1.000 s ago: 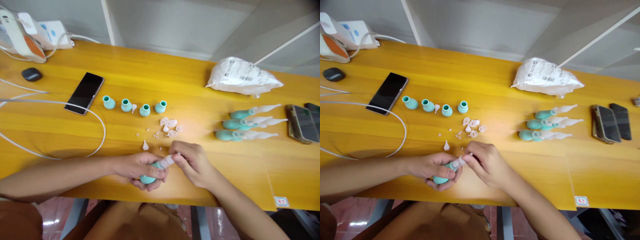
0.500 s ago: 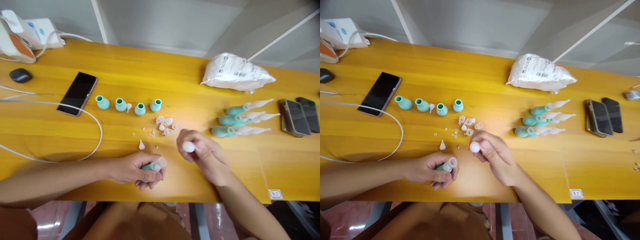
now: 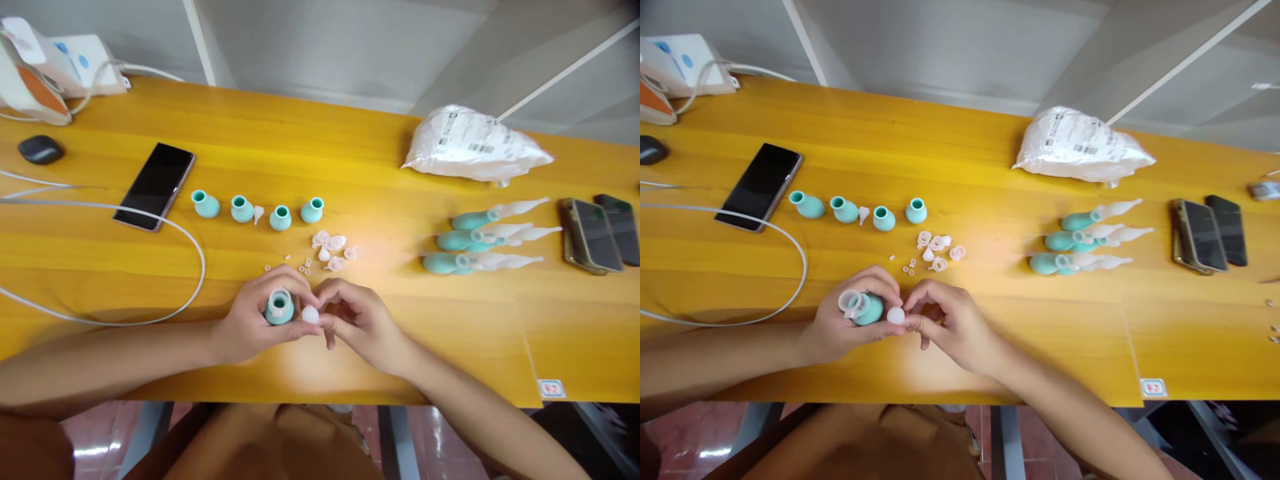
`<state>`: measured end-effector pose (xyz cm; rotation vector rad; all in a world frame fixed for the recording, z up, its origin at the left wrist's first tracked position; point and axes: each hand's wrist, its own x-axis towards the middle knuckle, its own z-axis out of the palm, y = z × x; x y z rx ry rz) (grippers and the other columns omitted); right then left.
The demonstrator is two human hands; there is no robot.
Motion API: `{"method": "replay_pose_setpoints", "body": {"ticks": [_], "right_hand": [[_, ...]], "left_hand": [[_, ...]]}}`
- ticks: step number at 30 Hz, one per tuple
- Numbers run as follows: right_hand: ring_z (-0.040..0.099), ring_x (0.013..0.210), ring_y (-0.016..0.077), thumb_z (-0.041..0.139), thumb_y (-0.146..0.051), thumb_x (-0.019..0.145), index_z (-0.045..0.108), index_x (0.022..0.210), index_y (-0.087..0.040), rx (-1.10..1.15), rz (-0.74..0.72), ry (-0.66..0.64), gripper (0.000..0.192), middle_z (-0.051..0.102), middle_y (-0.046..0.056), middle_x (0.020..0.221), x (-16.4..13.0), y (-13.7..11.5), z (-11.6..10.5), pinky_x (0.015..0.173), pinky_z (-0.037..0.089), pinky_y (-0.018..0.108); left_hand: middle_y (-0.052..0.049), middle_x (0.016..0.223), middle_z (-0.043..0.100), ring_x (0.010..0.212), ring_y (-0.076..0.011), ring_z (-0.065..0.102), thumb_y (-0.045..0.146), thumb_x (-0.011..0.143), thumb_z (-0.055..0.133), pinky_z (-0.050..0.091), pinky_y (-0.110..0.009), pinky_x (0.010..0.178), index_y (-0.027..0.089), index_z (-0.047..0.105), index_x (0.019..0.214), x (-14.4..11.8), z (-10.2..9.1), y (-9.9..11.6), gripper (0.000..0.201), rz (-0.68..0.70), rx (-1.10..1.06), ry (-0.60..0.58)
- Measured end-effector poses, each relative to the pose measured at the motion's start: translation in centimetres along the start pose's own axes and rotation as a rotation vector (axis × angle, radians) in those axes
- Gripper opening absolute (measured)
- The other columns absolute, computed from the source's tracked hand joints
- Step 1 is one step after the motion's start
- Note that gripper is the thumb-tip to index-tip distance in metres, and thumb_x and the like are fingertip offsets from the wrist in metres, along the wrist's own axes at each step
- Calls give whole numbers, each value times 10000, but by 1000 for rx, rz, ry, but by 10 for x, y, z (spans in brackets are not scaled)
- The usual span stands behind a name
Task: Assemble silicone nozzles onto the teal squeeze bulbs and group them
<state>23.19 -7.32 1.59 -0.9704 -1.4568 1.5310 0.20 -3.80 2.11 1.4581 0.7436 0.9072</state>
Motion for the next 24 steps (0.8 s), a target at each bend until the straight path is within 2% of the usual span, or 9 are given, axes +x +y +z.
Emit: {"method": "replay_pose_setpoints", "body": {"ticks": [2, 4, 6, 9, 13, 18, 20, 22, 24], "right_hand": [[743, 772, 133, 821, -251, 1052, 734, 1216, -212, -305, -270, 88, 190, 745, 56, 1033, -1, -4, -7, 610, 667, 224], [782, 972, 187, 804, -144, 1042, 734, 1387, -208, -565, -511, 70, 358, 755, 103, 1121, -2, -8, -13, 767, 714, 285], [789, 1066, 204, 734, -92, 1072, 704, 1504, -181, -689, -604, -6, 442, 756, 134, 1171, -4, -10, -16, 868, 717, 313], [803, 1049, 190, 694, -109, 1102, 720, 1501, -161, -662, -605, -41, 403, 768, 134, 1168, -4, -11, -17, 858, 715, 290], [814, 938, 180, 758, -123, 1069, 781, 1363, -181, -564, -618, -36, 300, 805, 100, 1076, -1, -18, -19, 803, 719, 285], [814, 878, 172, 777, -182, 1074, 793, 1160, -210, -379, -480, -78, 93, 817, 63, 973, 3, -31, -22, 756, 701, 274], [801, 874, 184, 800, -141, 1043, 784, 1190, -224, -473, -485, 28, 169, 809, 61, 977, 3, -29, -22, 743, 690, 295], [792, 901, 206, 794, -94, 1025, 772, 1265, -235, -698, -529, 131, 280, 805, 73, 1015, 5, -22, -23, 763, 679, 334], [791, 928, 227, 784, -93, 1029, 751, 1352, -231, -944, -574, 168, 353, 811, 90, 1065, 7, -15, -26, 770, 656, 364]], "left_hand": [[-33, 971, 739, 876, -196, 690, 394, 896, 988, 578, -329, 840, 231, 766, 1053, 0, 2, -3, 317, -35, -50, 33], [-27, 954, 742, 868, -190, 686, 399, 882, 999, 575, -320, 824, 220, 739, 1054, -1, 4, -5, 360, -67, -106, 34], [-18, 933, 741, 840, -177, 682, 400, 859, 1017, 569, -298, 784, 214, 722, 1040, -1, 4, -6, 393, -86, -157, 10], [-13, 934, 748, 812, -155, 686, 346, 849, 1029, 564, -270, 753, 209, 724, 1023, -1, 4, -4, 377, -83, -203, -25], [-27, 955, 763, 812, -159, 704, 359, 858, 1021, 582, -283, 763, 204, 734, 982, -1, 4, -1, 350, -96, -216, -51], [-30, 942, 777, 782, -162, 717, 336, 809, 1052, 598, -285, 743, 202, 732, 989, -3, 5, -1, 391, -132, -257, -71], [-21, 930, 767, 744, -144, 703, 303, 807, 1050, 589, -269, 715, 201, 727, 996, -4, 5, -3, 388, -136, -268, -65], [-13, 900, 753, 699, -127, 683, 268, 815, 1039, 570, -251, 677, 196, 722, 1003, -6, 6, -4, 376, -148, -272, -77], [-10, 890, 748, 685, -119, 680, 225, 821, 1028, 559, -238, 659, 193, 722, 1017, -7, 6, -5, 365, -154, -277, -98]]}}
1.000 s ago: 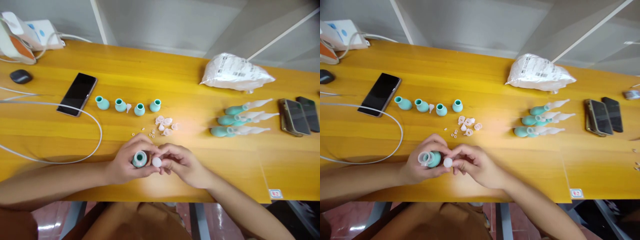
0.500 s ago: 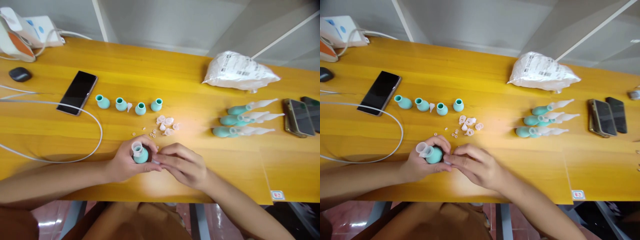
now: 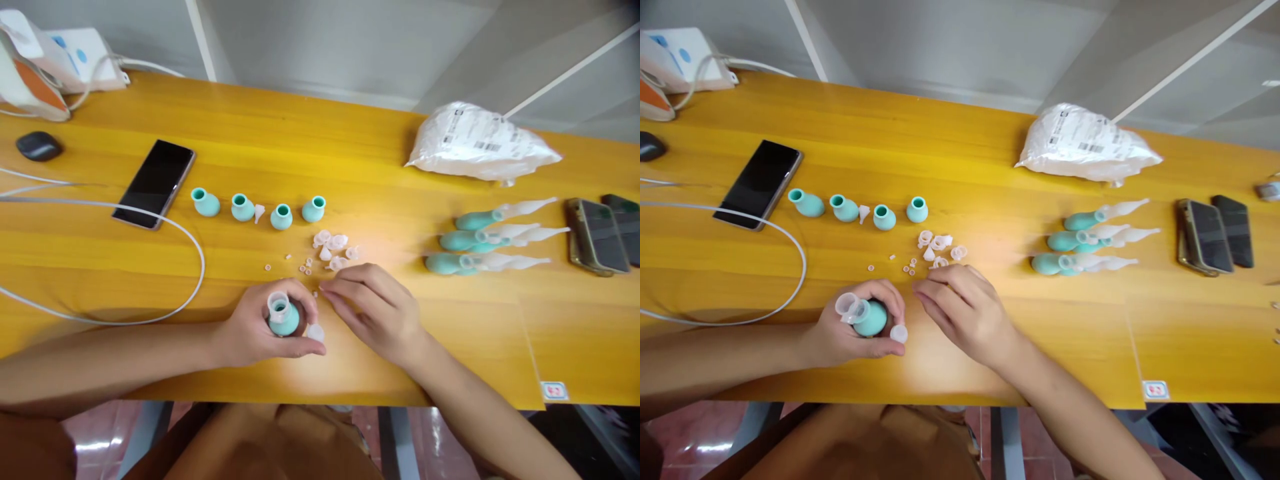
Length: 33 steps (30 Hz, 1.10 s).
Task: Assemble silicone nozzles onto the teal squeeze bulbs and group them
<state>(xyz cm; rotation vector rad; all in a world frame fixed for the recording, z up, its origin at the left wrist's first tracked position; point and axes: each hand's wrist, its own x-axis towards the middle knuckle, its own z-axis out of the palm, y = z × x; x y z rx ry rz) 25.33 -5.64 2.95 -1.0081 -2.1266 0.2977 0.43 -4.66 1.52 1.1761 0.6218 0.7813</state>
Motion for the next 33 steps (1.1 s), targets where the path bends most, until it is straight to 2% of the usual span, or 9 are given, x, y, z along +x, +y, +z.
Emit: {"method": "replay_pose_setpoints", "body": {"ticks": [3, 6, 10, 13, 17, 21, 25, 28, 33], "right_hand": [[796, 964, 245, 760, -78, 1033, 707, 1464, -237, -147, -27, 13, 462, 819, 101, 1126, 0, 7, -2, 775, 635, 387], [799, 983, 245, 742, -112, 1053, 680, 1518, -263, -52, 1, 62, 493, 802, 99, 1131, 2, 7, -13, 813, 668, 382], [812, 1005, 235, 803, -411, 1073, 677, 1481, -180, 99, -172, -101, 486, 800, 117, 1143, 1, 1, -15, 835, 709, 347], [815, 1004, 197, 749, -255, 1105, 715, 1422, -162, 89, -227, -167, 331, 817, 94, 1162, -4, -5, -5, 854, 707, 304], [807, 1049, 180, 699, -183, 1123, 712, 1466, -153, 205, -187, -169, 345, 805, 102, 1203, -7, -7, -4, 909, 710, 296], [788, 1048, 208, 724, -124, 1087, 727, 1479, -144, 151, -132, -45, 393, 785, 125, 1191, -2, 1, -21, 910, 701, 323], [753, 1147, 310, 731, -37, 1024, 723, 1508, -237, -275, 47, 168, 524, 769, 152, 1268, 5, 23, -38, 956, 672, 463], [710, 1152, 363, 617, -70, 1069, 758, 1419, -239, -523, 169, 20, 414, 755, 170, 1282, 4, 44, -38, 954, 641, 551], [664, 1073, 351, 555, -74, 1068, 726, 1408, -182, -525, 213, -256, 395, 791, 147, 1256, -4, 61, -29, 945, 634, 531]], "left_hand": [[-3, 931, 752, 708, -109, 685, 158, 829, 1011, 565, -226, 673, 204, 717, 1040, 0, 0, -1, 365, 38, -17, 10], [5, 966, 747, 796, -116, 705, 110, 834, 998, 585, -236, 763, 212, 704, 1019, 3, -1, -2, 362, 128, 11, 62], [0, 978, 736, 833, -135, 691, 200, 864, 1002, 567, -251, 772, 211, 703, 993, 5, -2, 0, 326, 188, 54, 94], [-9, 960, 726, 843, -146, 678, 268, 901, 985, 560, -268, 792, 207, 696, 935, 7, -3, 3, 297, 206, 85, 63], [-22, 956, 702, 824, -149, 673, 324, 887, 1008, 569, -276, 775, 198, 652, 898, 8, -3, -2, 377, 201, 84, 36], [-9, 987, 625, 652, -84, 592, 506, 852, 1019, 488, -224, 602, 200, 613, 1014, 6, -3, -21, 534, 129, -85, -68], [-12, 1036, 570, 643, -68, 485, 650, 970, 851, 410, -217, 576, 230, 545, 1160, 1, -2, -28, 553, 118, -98, -164], [-16, 1099, 539, 687, -74, 494, 575, 1138, 629, 438, -229, 622, 252, 484, 1182, -2, -2, -23, 357, 158, -100, -223], [-13, 1115, 522, 732, -73, 549, 460, 1218, 498, 462, -241, 666, 247, 470, 1230, -4, -7, -17, 215, 82, -73, -257]]}}
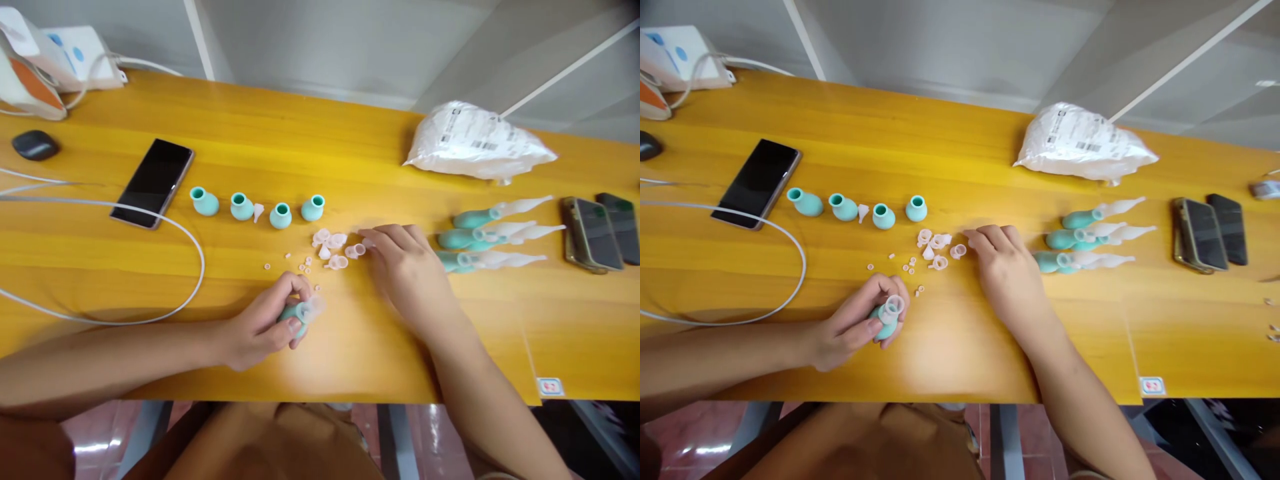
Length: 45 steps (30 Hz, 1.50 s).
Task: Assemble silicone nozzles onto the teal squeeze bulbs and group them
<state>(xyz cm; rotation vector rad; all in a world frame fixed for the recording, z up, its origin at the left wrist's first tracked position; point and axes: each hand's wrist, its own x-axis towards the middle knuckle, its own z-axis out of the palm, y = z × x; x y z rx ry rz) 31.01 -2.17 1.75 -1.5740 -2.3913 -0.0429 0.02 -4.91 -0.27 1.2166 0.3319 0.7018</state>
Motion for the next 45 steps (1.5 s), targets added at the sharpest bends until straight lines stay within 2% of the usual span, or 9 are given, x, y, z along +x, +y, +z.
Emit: {"method": "replay_pose_setpoints", "body": {"ticks": [9, 13, 18, 24, 28, 33, 36, 41, 45], "right_hand": [[735, 1017, 274, 532, -223, 1160, 726, 1280, -236, 325, 9, 320, 229, 766, 120, 1147, 1, -23, -33, 912, 602, 426], [626, 715, 161, 482, -575, 1196, 673, 1160, -201, 694, -180, 15, 421, 694, 43, 925, -9, -52, -33, 671, 503, 299], [409, 586, 97, 498, -613, 1186, 516, 879, -229, 1100, -41, -372, 492, 453, -66, 715, -19, -75, -18, 568, 313, 255], [321, 558, 90, 555, -623, 1155, 440, 781, -237, 1544, 20, -475, 550, 375, -74, 659, -22, -85, -9, 541, 268, 256], [262, 430, 98, 326, -658, 1196, 404, 773, -269, 1844, 110, -373, 579, 310, -97, 580, -24, -81, -4, 450, 233, 274], [377, 514, 113, 661, -349, 1116, 471, 747, -252, 687, -195, 112, 427, 444, -56, 604, -11, -43, -26, 532, 245, 301], [421, 491, 105, 701, -298, 1082, 491, 740, -241, 181, -201, 59, 406, 532, -46, 607, -3, -28, -30, 538, 263, 305], [531, 513, 164, 579, -493, 1138, 609, 806, -213, -82, -111, -134, 435, 682, 38, 676, -3, -25, -19, 548, 255, 328], [481, 472, 159, 532, -715, 1116, 546, 801, -236, 15, -76, -25, 574, 561, 3, 593, -9, -25, -35, 519, 238, 327]], "left_hand": [[35, 872, 576, 706, -117, 546, 559, 1199, 533, 472, -249, 659, 232, 488, 1272, 0, 2, 3, 338, -151, 57, 65], [31, 880, 587, 719, -124, 552, 507, 1181, 586, 464, -257, 680, 225, 538, 1249, 6, 2, 7, 294, -128, 173, 77], [-40, 1115, 674, 949, -167, 653, 363, 1013, 847, 528, -304, 872, 212, 623, 1104, 11, 1, 7, 285, 88, 397, 101], [-46, 1046, 747, 860, -130, 722, 322, 1052, 848, 564, -232, 766, 190, 691, 1099, 7, 7, 13, 211, 115, 124, 37], [-126, 1190, 808, 1092, -223, 818, 295, 1121, 754, 663, -332, 926, 183, 730, 1149, 9, 10, 16, 117, 67, -67, 24], [-109, 1238, 711, 1114, -227, 774, 257, 980, 911, 628, -338, 934, 215, 722, 1137, 14, 7, 11, 250, 154, 143, 117], [-65, 1132, 688, 1037, -221, 773, 256, 901, 980, 611, -319, 862, 238, 653, 1087, 12, 5, 8, 376, 167, 189, 90], [-83, 1113, 798, 1048, -241, 759, 277, 929, 968, 582, -400, 999, 242, 687, 1157, 10, 2, 9, 364, 267, 360, 52], [-70, 1159, 764, 1009, -188, 734, 303, 967, 939, 583, -326, 919, 237, 651, 1186, 9, 2, 7, 368, 141, 153, 114]]}}
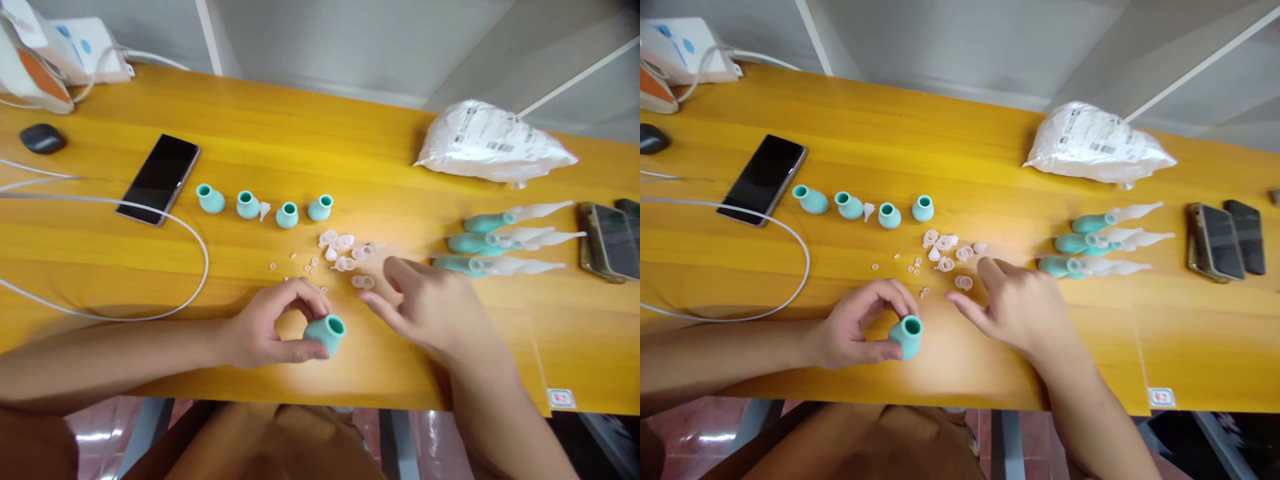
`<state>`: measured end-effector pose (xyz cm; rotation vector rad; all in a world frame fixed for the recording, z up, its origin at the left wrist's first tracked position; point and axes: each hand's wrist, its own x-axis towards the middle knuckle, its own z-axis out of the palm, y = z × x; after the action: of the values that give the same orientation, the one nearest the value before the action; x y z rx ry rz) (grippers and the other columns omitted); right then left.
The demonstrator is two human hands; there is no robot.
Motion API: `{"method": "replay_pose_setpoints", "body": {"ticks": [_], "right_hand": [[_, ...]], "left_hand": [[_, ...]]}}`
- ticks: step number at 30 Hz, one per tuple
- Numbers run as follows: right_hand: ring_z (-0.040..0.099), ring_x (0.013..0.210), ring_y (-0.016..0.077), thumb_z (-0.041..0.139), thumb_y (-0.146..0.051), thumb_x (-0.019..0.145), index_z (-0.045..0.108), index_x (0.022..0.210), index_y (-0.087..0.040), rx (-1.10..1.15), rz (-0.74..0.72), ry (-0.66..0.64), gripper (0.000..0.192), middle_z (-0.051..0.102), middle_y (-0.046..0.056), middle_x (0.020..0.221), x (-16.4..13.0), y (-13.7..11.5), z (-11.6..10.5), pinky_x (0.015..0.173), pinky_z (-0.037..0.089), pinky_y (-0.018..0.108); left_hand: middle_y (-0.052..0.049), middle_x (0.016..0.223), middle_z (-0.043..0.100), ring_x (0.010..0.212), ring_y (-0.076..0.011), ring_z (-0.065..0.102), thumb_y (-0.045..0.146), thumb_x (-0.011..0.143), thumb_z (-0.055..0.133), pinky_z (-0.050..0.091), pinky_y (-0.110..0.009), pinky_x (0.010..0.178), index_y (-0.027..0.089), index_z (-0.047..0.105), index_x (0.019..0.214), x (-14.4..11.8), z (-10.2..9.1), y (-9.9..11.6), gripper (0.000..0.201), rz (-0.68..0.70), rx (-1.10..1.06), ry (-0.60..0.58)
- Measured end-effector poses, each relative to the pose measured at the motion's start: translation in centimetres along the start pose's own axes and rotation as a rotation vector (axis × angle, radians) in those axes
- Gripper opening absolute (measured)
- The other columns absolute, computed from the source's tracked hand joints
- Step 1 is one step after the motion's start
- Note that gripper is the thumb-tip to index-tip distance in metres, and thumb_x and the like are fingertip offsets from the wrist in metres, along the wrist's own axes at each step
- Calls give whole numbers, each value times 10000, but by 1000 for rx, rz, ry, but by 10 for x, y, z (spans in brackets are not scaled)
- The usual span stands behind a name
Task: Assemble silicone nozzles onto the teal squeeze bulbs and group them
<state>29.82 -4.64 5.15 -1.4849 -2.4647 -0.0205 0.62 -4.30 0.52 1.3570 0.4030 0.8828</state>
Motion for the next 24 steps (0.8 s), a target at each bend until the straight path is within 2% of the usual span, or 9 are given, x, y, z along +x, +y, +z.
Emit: {"method": "replay_pose_setpoints", "body": {"ticks": [2, 4, 7, 9, 12, 14, 16, 20, 24], "right_hand": [[499, 494, 149, 503, -777, 1107, 535, 851, -242, 218, -55, 80, 594, 552, -12, 636, -2, -5, -9, 508, 297, 313], [604, 583, 152, 510, -787, 1108, 608, 1043, -220, 492, -178, 57, 580, 668, 15, 783, -3, -13, -12, 552, 441, 292], [751, 783, 169, 656, -541, 1143, 639, 1344, -223, 699, -324, -28, 377, 800, 55, 1004, -2, -26, -7, 714, 603, 299], [764, 810, 175, 716, -390, 1130, 663, 1347, -242, 820, -310, -3, 268, 804, 45, 989, -1, -30, -5, 737, 629, 309], [738, 792, 194, 769, -339, 1090, 699, 1255, -249, 984, -227, 18, 201, 763, 54, 957, 3, -30, -10, 698, 632, 333], [714, 792, 210, 770, -322, 1073, 708, 1195, -255, 998, -176, 36, 152, 733, 55, 935, 6, -28, -16, 666, 617, 351], [697, 814, 225, 758, -296, 1056, 704, 1159, -268, 925, -86, 142, 120, 709, 55, 931, 11, -25, -21, 653, 602, 364], [693, 860, 220, 826, -281, 990, 710, 1119, -284, 505, 144, 413, 173, 683, 44, 1021, 29, -6, -16, 720, 623, 387], [772, 898, 204, 743, -301, 1043, 708, 1187, -246, 442, 229, 298, 158, 727, 70, 1144, 54, 21, 8, 749, 689, 367]], "left_hand": [[-50, 1158, 726, 997, -164, 723, 319, 960, 951, 587, -299, 885, 237, 593, 1151, -1, 1, -3, 414, -84, -180, -4], [-31, 1138, 701, 985, -147, 706, 322, 950, 963, 589, -290, 882, 234, 547, 1101, -2, 2, -6, 451, -140, -275, -20], [-23, 1132, 670, 998, -140, 705, 328, 929, 984, 602, -285, 887, 229, 525, 1086, -2, 4, -8, 495, -175, -340, -37], [-19, 1118, 660, 992, -143, 720, 331, 922, 990, 613, -276, 856, 230, 513, 1081, -2, 4, -8, 513, -197, -383, -55], [-11, 1074, 666, 932, -141, 733, 341, 938, 974, 611, -271, 805, 229, 489, 1050, -2, 5, -7, 510, -237, -395, -60], [-25, 1054, 681, 906, -147, 726, 437, 1003, 903, 608, -294, 819, 220, 508, 1058, -1, 3, -5, 454, -253, -362, -70], [-48, 1018, 695, 886, -160, 711, 555, 1099, 743, 605, -321, 837, 205, 543, 1074, 0, 0, -2, 404, -271, -309, -128], [-49, 906, 717, 808, -163, 678, 518, 1184, 550, 556, -292, 770, 198, 579, 1014, 2, -7, 3, 363, -251, -37, -337], [-33, 854, 732, 753, -149, 637, 391, 1164, 556, 483, -261, 714, 200, 577, 957, 4, -11, 4, 283, -184, 173, -414]]}}
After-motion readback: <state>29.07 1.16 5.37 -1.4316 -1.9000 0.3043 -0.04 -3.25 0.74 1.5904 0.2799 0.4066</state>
